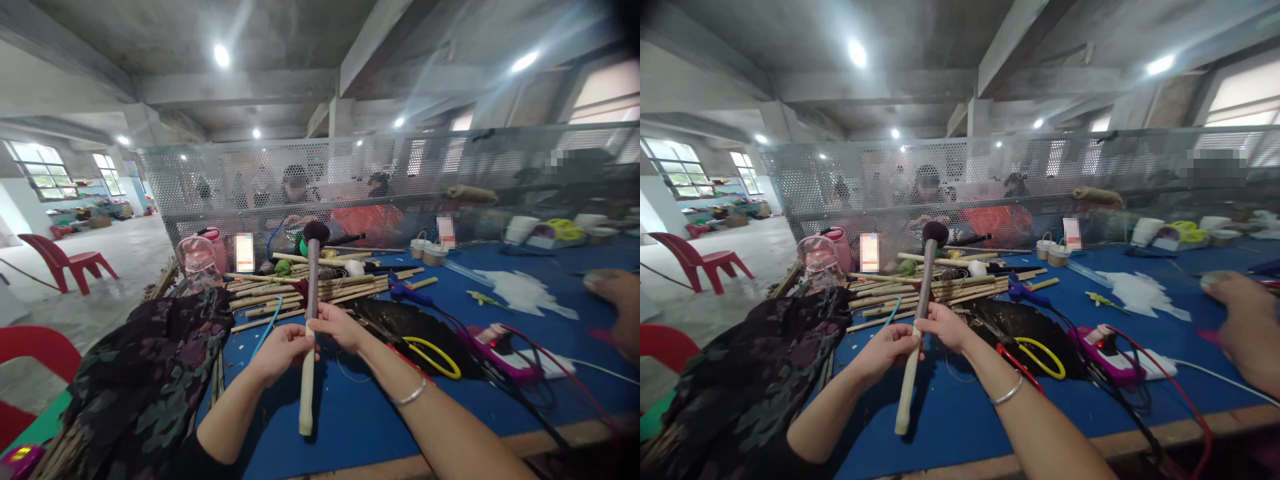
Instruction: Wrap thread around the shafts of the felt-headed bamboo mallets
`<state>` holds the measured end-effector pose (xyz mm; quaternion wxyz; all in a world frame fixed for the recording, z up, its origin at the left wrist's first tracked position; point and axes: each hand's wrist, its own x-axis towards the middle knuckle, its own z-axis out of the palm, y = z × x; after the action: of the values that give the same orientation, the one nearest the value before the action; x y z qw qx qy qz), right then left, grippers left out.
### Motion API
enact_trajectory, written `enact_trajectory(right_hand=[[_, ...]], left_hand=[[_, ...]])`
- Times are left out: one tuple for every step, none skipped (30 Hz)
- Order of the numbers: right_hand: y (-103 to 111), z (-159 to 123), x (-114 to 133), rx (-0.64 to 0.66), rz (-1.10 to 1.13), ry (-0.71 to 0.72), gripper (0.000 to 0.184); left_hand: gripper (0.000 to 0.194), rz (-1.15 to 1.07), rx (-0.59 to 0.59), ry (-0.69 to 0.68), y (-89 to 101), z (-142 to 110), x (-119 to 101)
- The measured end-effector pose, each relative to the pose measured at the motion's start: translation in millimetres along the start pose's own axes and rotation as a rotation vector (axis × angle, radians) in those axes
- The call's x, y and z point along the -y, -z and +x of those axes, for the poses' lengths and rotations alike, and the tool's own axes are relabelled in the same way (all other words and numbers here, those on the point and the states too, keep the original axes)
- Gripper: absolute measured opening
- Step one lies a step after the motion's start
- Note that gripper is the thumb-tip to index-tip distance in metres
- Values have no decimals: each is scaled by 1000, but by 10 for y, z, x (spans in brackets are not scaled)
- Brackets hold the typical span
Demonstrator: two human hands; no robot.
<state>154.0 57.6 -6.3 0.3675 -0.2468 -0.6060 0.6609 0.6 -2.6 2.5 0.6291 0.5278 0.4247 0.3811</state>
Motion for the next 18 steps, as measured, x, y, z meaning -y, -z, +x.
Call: enact_trajectory(right_hand=[[-1, 16, -22, -26, -28, 17, 39], [-1, 30, -40, -52, -51, 38, 40], [0, 39, -52, -70, -69, 61, 41], [3, 42, -56, -81, -78, 81, 42], [10, 39, -54, -82, -80, 90, 42], [20, 29, -46, -72, -72, 88, 42], [32, 14, -34, -54, -53, 74, 41], [47, -2, -22, -27, -25, 54, 41], [61, -18, -11, 1, 6, 32, 41], [74, -31, -4, 25, 32, 15, 41], [83, -39, -2, 41, 45, 4, 41], [87, -42, -4, 47, 43, 0, 40], [85, -38, -11, 42, 26, 2, 40], [78, -29, -20, 25, 3, 10, 39], [66, -18, -29, 2, -20, 22, 40], [51, -5, -38, -21, -39, 35, 40], [35, 7, -44, -42, -53, 48, 41], [20, 16, -45, -58, -61, 60, 41]], left_hand=[[39, 66, -59, -23, 5, 22, 37], [39, 137, -125, -57, 8, 43, 70], [38, 198, -181, -86, 10, 60, 94], [38, 241, -219, -108, 9, 70, 106], [38, 256, -228, -116, 6, 73, 105], [38, 242, -214, -105, 1, 67, 92], [39, 205, -181, -86, -4, 54, 70], [41, 156, -137, -66, -8, 37, 44], [42, 103, -86, -48, -10, 18, 18], [43, 55, -31, -30, -10, 1, -2], [43, 17, 21, -11, -7, -12, -14], [43, -6, 63, 9, -2, -19, -16], [43, -10, 83, 25, 4, -18, -7], [43, 6, 77, 33, 10, -11, 9], [44, 42, 42, 23, 15, 2, 30], [44, 94, -18, -6, 20, 19, 53], [44, 149, -86, -44, 22, 37, 75], [43, 196, -147, -80, 24, 54, 90]])
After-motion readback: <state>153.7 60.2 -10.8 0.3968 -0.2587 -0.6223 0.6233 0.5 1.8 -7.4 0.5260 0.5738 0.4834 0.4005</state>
